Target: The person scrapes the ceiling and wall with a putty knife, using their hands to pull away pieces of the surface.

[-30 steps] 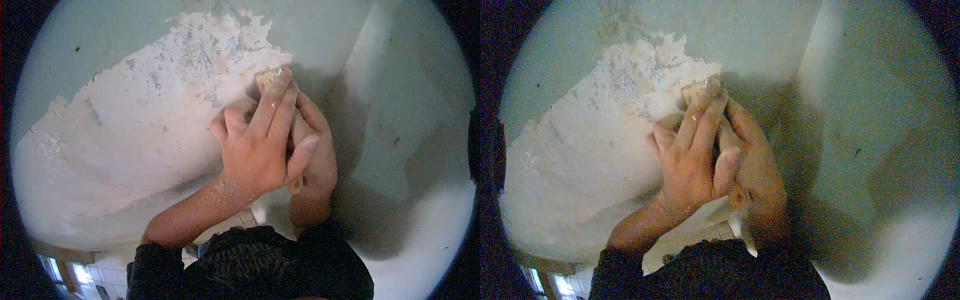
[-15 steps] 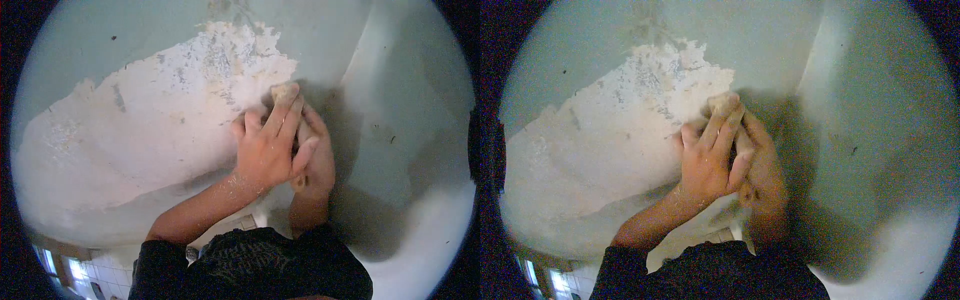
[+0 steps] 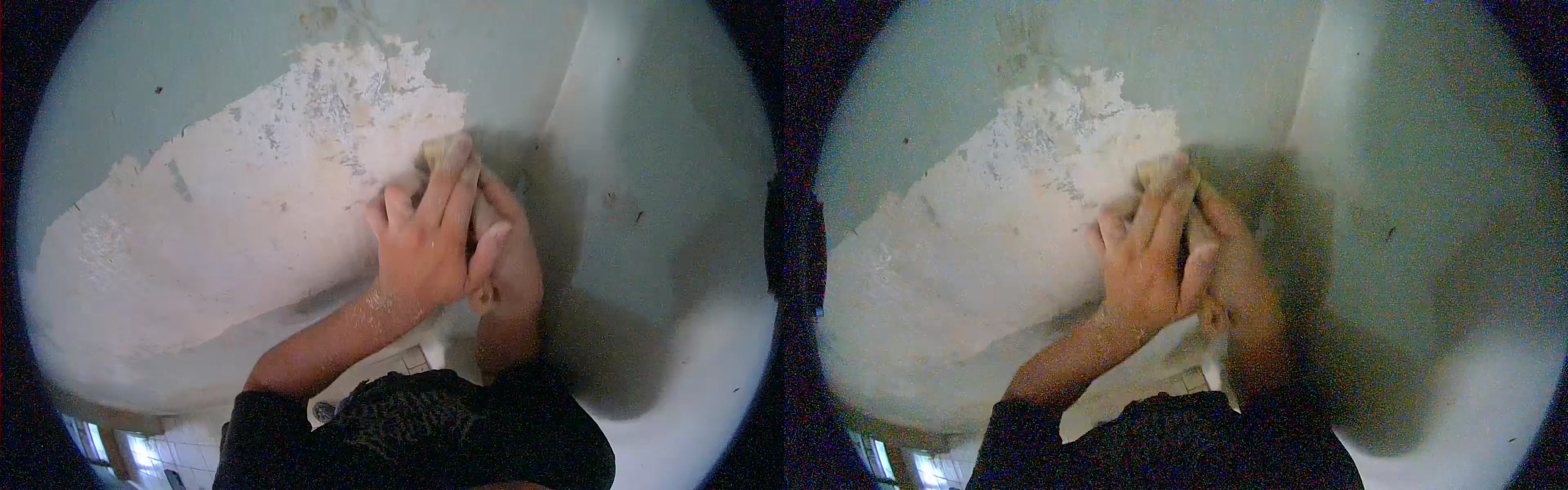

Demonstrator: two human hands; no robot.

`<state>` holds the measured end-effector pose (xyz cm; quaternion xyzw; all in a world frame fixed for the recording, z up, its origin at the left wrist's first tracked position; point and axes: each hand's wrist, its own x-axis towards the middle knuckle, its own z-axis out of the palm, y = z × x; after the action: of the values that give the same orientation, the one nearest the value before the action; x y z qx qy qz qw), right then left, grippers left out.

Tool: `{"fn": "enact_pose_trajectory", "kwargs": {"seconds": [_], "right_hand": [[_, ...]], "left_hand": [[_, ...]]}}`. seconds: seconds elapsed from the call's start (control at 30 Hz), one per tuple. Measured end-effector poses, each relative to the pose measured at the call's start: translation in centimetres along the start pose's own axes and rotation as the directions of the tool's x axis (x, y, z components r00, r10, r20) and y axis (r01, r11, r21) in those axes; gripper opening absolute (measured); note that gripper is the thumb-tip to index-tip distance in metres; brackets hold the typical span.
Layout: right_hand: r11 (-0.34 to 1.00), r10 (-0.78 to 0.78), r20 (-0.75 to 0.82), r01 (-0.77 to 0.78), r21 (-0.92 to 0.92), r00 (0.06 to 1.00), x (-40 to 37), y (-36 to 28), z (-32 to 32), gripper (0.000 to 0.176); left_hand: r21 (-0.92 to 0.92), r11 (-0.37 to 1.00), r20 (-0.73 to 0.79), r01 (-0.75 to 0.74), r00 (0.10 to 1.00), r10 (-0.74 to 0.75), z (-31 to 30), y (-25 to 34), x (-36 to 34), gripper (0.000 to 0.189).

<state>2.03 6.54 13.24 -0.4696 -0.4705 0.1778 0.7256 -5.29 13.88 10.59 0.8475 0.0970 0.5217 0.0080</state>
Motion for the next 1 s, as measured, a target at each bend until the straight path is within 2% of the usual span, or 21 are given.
{"fn": "enact_pose_trajectory", "kwargs": {"seconds": [0.1,0.2,0.3,0.33,0.4,0.5,0.63,0.7,0.73,0.77,0.83,0.9,0.97,1.0], "right_hand": [[0.998,0.043,-0.027,-0.041,0.055,0.999,0.3,0.6,0.5,0.046],[0.986,0.138,-0.073,-0.13,0.109,0.988,-0.8,1.7,0.4,0.053],[0.971,0.204,-0.096,-0.188,0.15,0.974,-0.7,2.1,0.0,0.06],[0.971,0.199,-0.097,-0.183,0.152,0.975,-0.5,2.2,-0.2,0.06],[0.991,0.137,-0.05,-0.137,-0.001,0.989,-0.4,2.5,-0.8,0.045],[0.991,0.135,-0.073,-0.134,0.018,0.988,-1.1,3.9,-1.7,0.04],[0.996,0.073,-0.072,-0.07,0.05,0.995,0.1,4.2,-1.6,0.034],[0.977,-0.139,0.016,0.14,-0.162,0.99,0.9,0.9,-1.2,0.032],[0.934,-0.235,0.086,0.25,-0.257,0.968,1.3,0.3,-1.2,0.031],[0.934,-0.227,0.101,0.246,-0.258,0.969,1.2,0.7,-1.0,0.031],[0.995,-0.023,-0.106,0.012,-0.099,0.994,0.9,1.9,-0.6,0.032],[0.994,-0.045,-0.091,0.035,-0.1,0.995,1.0,2.4,-0.4,0.032],[0.992,-0.054,-0.095,0.043,-0.116,0.994,0.6,3.1,-0.8,0.033],[0.99,-0.061,-0.094,0.049,-0.13,0.994,0.4,3.3,-1.0,0.033]], "left_hand": [[0.042,0.999,0.035,-0.006,0.999,0.005,0.2,-0.4,-0.5,0.061],[-0.078,0.995,0.064,0.06,0.996,-0.055,0.4,-0.1,-0.3,0.062],[-0.027,1.0,-0.007,-0.001,1.0,0.001,1.1,-0.5,-0.6,0.061],[-0.041,0.999,0.004,0.003,1.0,-0.003,1.1,-0.5,-0.8,0.06],[-0.053,0.998,0.032,0.014,0.999,-0.013,0.8,-0.6,-0.7,0.06],[-0.068,0.997,0.029,0.038,0.999,-0.036,1.2,-0.3,-0.2,0.059],[-0.041,0.999,-0.016,-0.025,1.0,0.024,1.8,-0.8,0.0,0.06],[-0.067,0.995,-0.096,-0.071,0.993,0.064,1.8,-0.8,2.0,0.059],[-0.008,0.997,-0.107,-0.072,0.992,0.071,1.9,-0.9,2.4,0.059],[-0.004,0.998,-0.113,-0.056,0.992,0.055,1.7,-0.8,2.0,0.059],[0.055,0.998,0.01,-0.035,0.999,0.035,1.3,-0.7,1.3,0.053],[0.046,0.998,-0.015,-0.032,0.999,0.033,1.7,-1.0,1.9,0.053],[0.009,0.999,-0.105,-0.046,0.993,0.047,2.4,-1.2,3.3,0.053],[0.064,0.997,-0.103,-0.049,0.993,0.055,2.4,-1.2,3.5,0.053]]}}
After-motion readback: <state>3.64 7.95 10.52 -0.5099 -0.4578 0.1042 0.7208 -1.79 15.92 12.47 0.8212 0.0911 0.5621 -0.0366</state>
